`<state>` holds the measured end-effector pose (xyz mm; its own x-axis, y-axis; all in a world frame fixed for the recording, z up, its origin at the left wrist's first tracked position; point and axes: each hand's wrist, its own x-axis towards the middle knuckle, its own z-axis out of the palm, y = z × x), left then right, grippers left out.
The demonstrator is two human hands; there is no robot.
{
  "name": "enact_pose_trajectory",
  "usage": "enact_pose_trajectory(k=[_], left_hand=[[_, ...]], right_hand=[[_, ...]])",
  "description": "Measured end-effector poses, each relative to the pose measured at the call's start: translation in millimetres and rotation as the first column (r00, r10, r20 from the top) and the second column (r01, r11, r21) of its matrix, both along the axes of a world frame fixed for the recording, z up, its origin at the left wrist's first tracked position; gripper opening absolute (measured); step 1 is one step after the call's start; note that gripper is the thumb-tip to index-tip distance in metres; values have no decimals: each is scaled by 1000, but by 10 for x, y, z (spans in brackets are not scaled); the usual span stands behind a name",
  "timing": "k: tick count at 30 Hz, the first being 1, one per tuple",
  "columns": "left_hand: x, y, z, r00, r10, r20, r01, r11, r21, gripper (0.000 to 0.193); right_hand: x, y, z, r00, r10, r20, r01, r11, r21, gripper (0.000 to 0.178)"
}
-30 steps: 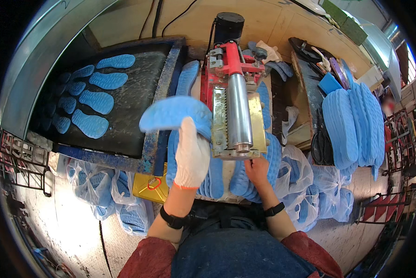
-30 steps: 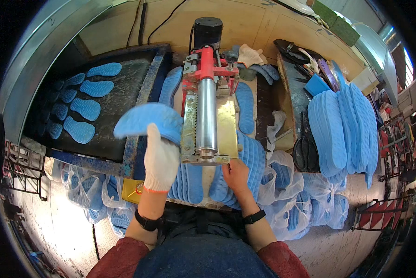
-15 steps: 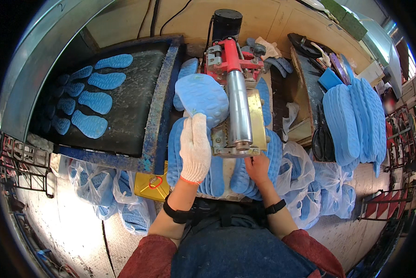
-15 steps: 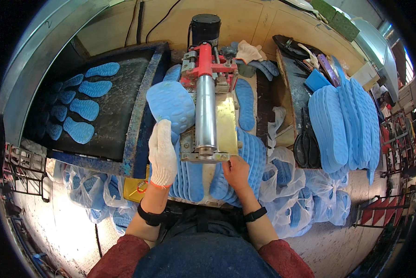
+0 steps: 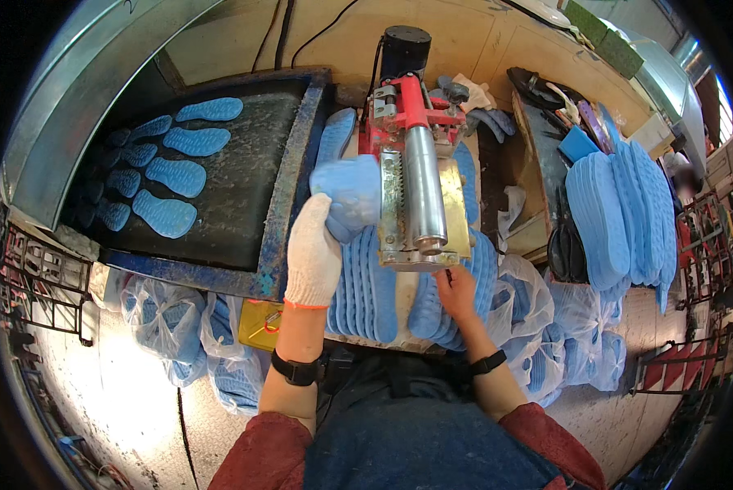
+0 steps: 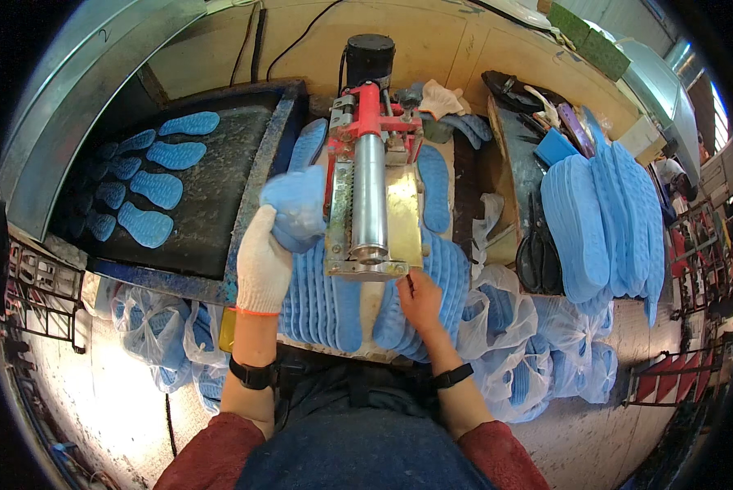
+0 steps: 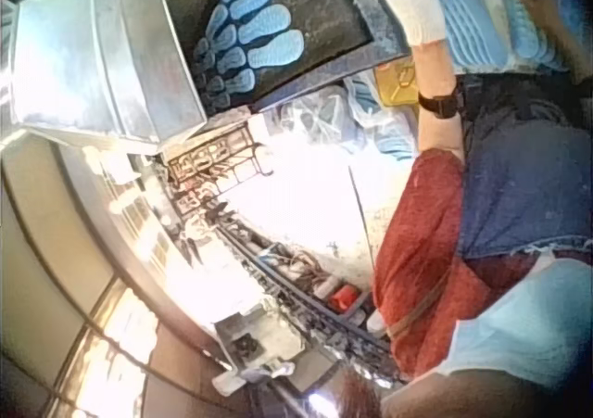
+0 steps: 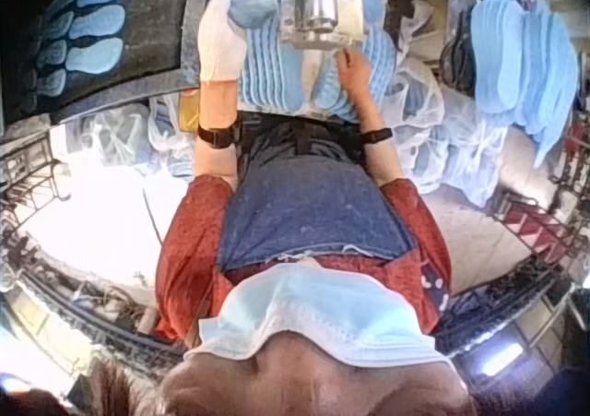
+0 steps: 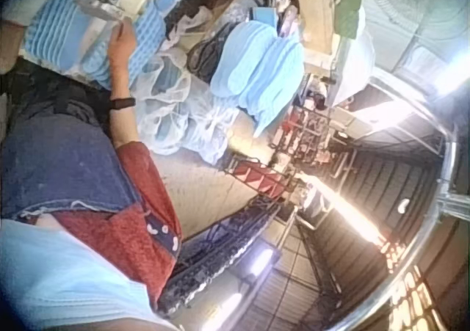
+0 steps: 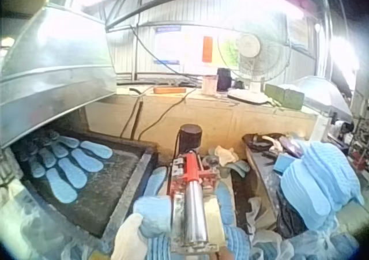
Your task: Applying adhesive to blue shoe soles using an industrial roller machine.
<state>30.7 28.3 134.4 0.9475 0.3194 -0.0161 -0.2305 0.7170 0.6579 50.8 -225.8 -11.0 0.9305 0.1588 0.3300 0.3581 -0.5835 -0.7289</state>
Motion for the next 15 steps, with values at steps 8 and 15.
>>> enact_pose_trajectory(k=[8,15], left_hand=[[-578,381,319,1000,12,-19,-9,984,177,40],[-926,123,446,938,-325,-122,346,902,257,44]], right_hand=[[-388,201,759,804,469,-366,-377,877,296,23],[-601,716,1305,479,875,-63,-365,264,893,54]])
